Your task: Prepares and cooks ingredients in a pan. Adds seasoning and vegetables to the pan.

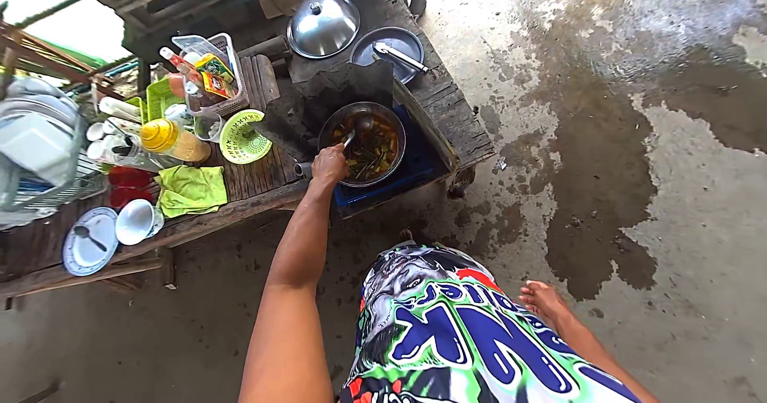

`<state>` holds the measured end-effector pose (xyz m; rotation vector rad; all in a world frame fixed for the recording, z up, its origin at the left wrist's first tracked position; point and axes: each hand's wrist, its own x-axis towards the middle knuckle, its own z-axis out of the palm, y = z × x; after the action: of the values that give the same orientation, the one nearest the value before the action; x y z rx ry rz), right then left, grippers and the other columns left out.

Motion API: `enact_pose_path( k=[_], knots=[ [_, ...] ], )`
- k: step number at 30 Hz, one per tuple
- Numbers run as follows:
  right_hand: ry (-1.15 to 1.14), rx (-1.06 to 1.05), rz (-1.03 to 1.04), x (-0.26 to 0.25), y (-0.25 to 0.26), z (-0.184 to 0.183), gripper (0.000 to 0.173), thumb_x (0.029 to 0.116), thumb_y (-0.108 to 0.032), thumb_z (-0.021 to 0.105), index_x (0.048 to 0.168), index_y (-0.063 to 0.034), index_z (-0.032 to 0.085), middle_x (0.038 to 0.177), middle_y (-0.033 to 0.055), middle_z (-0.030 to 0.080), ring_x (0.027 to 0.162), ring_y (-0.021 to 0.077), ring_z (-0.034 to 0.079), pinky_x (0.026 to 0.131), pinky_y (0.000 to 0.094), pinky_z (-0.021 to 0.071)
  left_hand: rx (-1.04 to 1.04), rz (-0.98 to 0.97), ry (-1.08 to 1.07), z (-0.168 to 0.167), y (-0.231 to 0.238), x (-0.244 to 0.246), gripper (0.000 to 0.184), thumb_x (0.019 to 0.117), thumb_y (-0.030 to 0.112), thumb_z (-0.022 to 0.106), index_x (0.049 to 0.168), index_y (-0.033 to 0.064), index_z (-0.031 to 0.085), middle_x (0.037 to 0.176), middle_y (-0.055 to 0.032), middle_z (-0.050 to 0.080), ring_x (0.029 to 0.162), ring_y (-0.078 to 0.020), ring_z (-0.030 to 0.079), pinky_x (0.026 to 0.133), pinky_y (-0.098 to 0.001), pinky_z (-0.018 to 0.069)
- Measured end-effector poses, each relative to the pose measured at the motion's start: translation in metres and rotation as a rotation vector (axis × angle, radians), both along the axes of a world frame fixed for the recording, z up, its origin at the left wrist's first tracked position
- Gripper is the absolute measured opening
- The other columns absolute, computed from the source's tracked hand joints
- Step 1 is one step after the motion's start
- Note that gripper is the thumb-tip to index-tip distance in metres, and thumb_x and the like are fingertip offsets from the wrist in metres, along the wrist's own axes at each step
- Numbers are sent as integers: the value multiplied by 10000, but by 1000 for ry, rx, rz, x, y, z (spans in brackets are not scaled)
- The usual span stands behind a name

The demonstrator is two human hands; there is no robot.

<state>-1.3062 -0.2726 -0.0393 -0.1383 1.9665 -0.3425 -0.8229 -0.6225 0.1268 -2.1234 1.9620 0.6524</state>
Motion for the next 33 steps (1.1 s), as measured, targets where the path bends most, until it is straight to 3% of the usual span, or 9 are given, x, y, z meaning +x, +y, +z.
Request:
enact_pose_path(
  k=[8, 12, 14, 15, 17, 20, 26, 30, 33],
  knots=[
    [-85, -41, -68, 14, -2, -10, 470, 1130, -340, 387, 1469, -19, 434, 1325, 244, 589, 979, 322, 682, 798, 463, 571, 36, -71, -57, 28, 14, 23, 394, 1013, 165, 507, 1369, 243, 656, 1279, -145, 693, 1189, -396, 648, 880, -676, 511],
    [-365, 32, 191, 62, -17, 85, 631, 1137, -453, 220, 1535, 19, 351, 1441, 310, 502, 1154, 417, 638, 925, 553, 547, 73, -70, -62, 8, 30, 42, 419, 1012, 175, 510, 1383, 301, 660, 1266, -115, 712, 1165, -383, 666, 880, -682, 514],
    [-386, 27, 234, 103, -46, 167, 568, 1144, -362, 148, 1507, -19, 418, 1385, 221, 567, 1158, 284, 612, 1005, 426, 469, 88, -48, -59, 1, 34, 45, 426, 1020, 174, 505, 1406, 288, 645, 1280, -124, 705, 1171, -386, 661, 886, -676, 511],
    [-434, -83, 278, 107, -44, 175, 548, 1143, -323, 133, 1484, -18, 434, 1325, 190, 594, 1120, 205, 614, 992, 346, 474, 83, -38, -57, 5, 35, 45, 424, 1020, 174, 504, 1405, 283, 644, 1277, -124, 705, 1167, -386, 663, 885, -670, 513],
    [-654, -567, 456, 84, -21, 132, 563, 1148, -262, 163, 1446, 166, 373, 1250, 309, 604, 1078, 191, 659, 883, 268, 550, 65, -20, -40, 22, 41, 47, 418, 1025, 171, 501, 1406, 267, 644, 1272, -131, 705, 1165, -392, 660, 892, -670, 511],
    [-389, 35, 344, 115, -71, 195, 485, 1150, -270, 184, 1426, -16, 491, 1251, 148, 613, 1069, 161, 602, 964, 318, 468, 105, -32, -52, 42, 47, 53, 394, 1042, 197, 500, 1391, 287, 659, 1274, -117, 709, 1181, -376, 656, 927, -656, 500],
    [-293, -69, 772, 53, -50, 69, 479, 1138, -307, 344, 1146, 52, 661, 1059, 236, 684, 974, 318, 681, 887, 521, 545, 111, -46, -133, 24, 47, 50, 406, 1035, 195, 500, 1391, 316, 654, 1268, -113, 707, 1156, -378, 664, 877, -665, 509],
    [-203, -241, 407, 30, -62, 70, 448, 1130, -289, 371, 1413, 29, 511, 1289, 231, 654, 1078, 318, 700, 942, 484, 566, 80, -65, -203, 57, 50, 65, 383, 1031, 186, 520, 1332, 344, 695, 1254, -107, 714, 1134, -389, 671, 848, -680, 507],
    [-87, -288, 305, 21, -74, 65, 443, 1138, -284, 355, 1439, 11, 490, 1311, 223, 643, 1036, 299, 713, 889, 457, 581, 50, -70, -256, 49, 53, 63, 368, 989, 141, 570, 1274, 308, 733, 1223, -113, 722, 1109, -388, 679, 822, -676, 510]
  ],
)
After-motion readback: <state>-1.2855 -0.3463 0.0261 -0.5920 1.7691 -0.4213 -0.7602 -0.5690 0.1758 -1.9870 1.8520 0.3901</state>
